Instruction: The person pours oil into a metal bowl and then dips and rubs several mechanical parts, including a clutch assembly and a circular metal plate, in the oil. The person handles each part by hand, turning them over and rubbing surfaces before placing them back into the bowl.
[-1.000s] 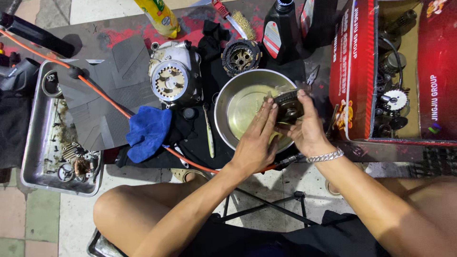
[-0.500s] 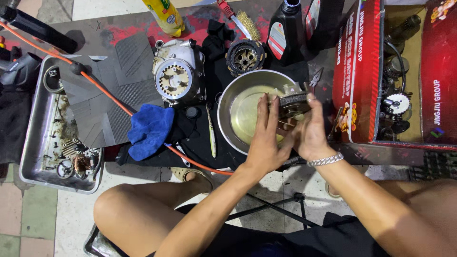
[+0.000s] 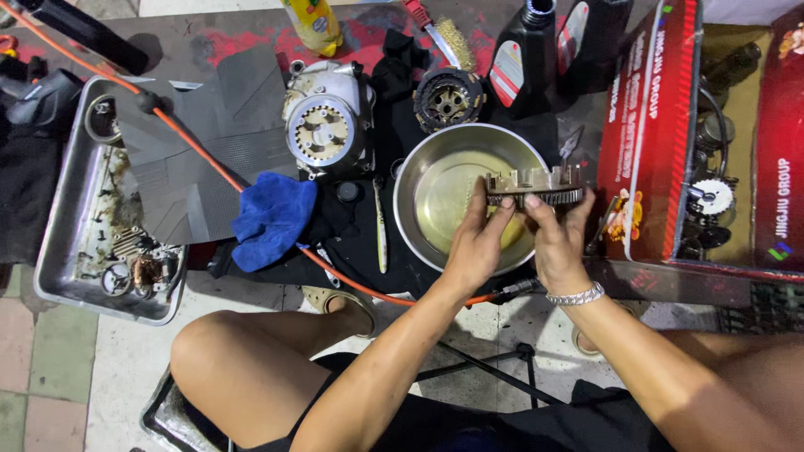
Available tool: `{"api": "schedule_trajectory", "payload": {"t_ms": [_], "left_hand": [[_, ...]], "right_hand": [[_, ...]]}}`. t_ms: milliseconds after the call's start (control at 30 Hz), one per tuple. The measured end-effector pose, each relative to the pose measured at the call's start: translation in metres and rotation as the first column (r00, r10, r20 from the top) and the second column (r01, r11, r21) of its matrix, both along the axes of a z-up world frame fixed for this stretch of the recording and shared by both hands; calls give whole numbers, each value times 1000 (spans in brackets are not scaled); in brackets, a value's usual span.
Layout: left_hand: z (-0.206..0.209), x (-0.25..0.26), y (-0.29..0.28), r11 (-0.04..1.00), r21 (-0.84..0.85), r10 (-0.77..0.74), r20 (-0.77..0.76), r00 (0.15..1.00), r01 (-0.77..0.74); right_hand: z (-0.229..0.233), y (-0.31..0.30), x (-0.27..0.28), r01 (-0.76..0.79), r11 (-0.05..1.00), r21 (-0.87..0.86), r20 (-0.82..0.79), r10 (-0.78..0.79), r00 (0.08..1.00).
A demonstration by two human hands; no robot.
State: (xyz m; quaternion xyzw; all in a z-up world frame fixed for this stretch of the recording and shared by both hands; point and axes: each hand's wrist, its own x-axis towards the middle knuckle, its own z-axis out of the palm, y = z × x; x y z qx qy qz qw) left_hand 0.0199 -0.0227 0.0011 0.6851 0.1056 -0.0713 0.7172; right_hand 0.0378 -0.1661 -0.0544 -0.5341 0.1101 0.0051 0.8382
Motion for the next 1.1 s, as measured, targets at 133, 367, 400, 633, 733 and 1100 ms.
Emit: {"api": "schedule_trajectory", "payload": {"t_ms": [133,367,400,633,733,1100], "left_hand": [[-1,-1,0,989,-127,62,-114,992,-76],[4,-16,6,977,-203,41,-107,993,-63],[6,-18,7,980,-192,25,-117,993,-48],[5,-20,28,943,332,-33,94,995,0],[-8,-13,47,980,170,-126,114,986,106],[-18,12,65,914,-403,-87,-87,992,45]], "right_hand": [[10,4,0,-36,948,-316,186,100,977],[38,12,-1,135,558,-819,298,211,931],[43,13,-3,180,473,-862,330,255,909],[71,10,8,106,333,-937,250,426,869],[80,-2,18,-148,407,-901,107,541,834],[44,-12,30,-716,622,-318,-118,723,680]]}}
